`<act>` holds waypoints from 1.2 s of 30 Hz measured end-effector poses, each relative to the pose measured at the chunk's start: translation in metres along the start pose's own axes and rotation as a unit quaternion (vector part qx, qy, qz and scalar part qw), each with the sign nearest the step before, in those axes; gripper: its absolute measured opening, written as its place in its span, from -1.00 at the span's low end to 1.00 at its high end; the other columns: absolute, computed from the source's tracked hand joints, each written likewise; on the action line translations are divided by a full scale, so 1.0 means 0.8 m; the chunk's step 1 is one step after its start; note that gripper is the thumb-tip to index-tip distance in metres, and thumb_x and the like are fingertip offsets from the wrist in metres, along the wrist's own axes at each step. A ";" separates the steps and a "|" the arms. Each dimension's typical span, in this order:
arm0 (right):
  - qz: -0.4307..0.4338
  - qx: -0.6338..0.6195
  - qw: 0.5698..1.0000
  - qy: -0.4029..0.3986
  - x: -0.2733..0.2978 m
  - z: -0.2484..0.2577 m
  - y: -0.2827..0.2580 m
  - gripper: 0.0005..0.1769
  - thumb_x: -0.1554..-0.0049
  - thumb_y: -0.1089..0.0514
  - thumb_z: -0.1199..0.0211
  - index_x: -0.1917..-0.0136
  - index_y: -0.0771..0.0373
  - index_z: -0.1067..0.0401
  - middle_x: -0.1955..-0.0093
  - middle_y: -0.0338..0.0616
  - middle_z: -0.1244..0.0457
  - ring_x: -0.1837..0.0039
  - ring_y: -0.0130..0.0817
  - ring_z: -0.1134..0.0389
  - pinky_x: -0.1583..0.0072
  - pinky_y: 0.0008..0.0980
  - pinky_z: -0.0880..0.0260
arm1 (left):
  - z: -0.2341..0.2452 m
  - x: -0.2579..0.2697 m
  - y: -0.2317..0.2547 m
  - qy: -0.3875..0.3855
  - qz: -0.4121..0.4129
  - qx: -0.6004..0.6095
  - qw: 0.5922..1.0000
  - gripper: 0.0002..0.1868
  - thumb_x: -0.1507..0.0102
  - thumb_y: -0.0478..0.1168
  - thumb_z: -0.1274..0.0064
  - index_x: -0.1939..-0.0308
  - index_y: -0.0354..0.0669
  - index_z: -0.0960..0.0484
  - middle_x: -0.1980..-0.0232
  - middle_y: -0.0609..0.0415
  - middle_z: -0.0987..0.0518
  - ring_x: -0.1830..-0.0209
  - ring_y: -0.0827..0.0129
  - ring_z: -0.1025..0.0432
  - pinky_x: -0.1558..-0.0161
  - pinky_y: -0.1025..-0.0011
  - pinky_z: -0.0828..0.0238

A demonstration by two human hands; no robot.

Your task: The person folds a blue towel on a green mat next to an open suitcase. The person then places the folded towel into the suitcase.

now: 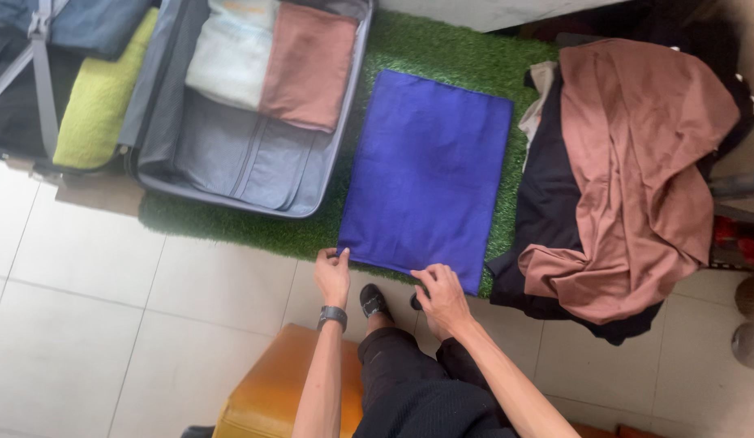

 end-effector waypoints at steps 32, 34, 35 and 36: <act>-0.057 0.178 0.980 -0.069 0.041 0.008 0.093 -0.13 -0.10 -0.15 -0.19 -0.58 0.10 -0.04 -0.64 0.12 0.15 -0.65 0.00 0.18 -0.57 0.02 0.22 | -0.031 0.018 0.093 -0.130 -0.456 -0.432 0.767 -0.18 -0.38 0.23 0.21 -0.61 -0.04 0.00 -0.67 -0.12 0.08 -0.67 0.09 0.17 -0.56 0.11 0.22; -0.073 0.189 0.975 -0.096 0.053 0.019 0.102 -0.14 -0.05 0.02 -0.22 -0.58 0.07 -0.05 -0.65 0.06 0.13 -0.66 -0.04 0.15 -0.58 -0.05 0.15 | -0.016 0.013 0.088 -0.126 -0.452 -0.449 0.761 -0.17 -0.37 0.25 0.23 -0.61 -0.05 0.02 -0.68 -0.10 0.09 -0.67 0.11 0.17 -0.56 0.12 0.22; -0.068 0.192 0.974 -0.097 0.056 0.024 0.103 -0.13 -0.04 0.08 -0.22 -0.59 0.07 -0.05 -0.65 0.05 0.12 -0.66 -0.06 0.14 -0.59 -0.07 0.12 | -0.007 0.010 0.086 -0.122 -0.450 -0.458 0.757 -0.16 -0.37 0.25 0.23 -0.61 -0.06 0.04 -0.68 -0.10 0.10 -0.67 0.12 0.17 -0.56 0.12 0.22; -0.063 0.194 0.974 -0.097 0.060 0.028 0.103 -0.11 -0.02 0.14 -0.22 -0.60 0.08 -0.05 -0.66 0.05 0.11 -0.67 -0.07 0.12 -0.59 -0.09 0.08 | 0.001 0.009 0.085 -0.124 -0.449 -0.475 0.747 -0.15 -0.36 0.26 0.23 -0.61 -0.05 0.05 -0.67 -0.08 0.10 -0.66 0.12 0.17 -0.56 0.11 0.22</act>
Point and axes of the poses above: each hand's wrist, its own x-axis away from the middle knuckle, its own z-axis out of the back of the hand, y = z × x, the point moved 5 cm from there along -x, towards the middle knuckle
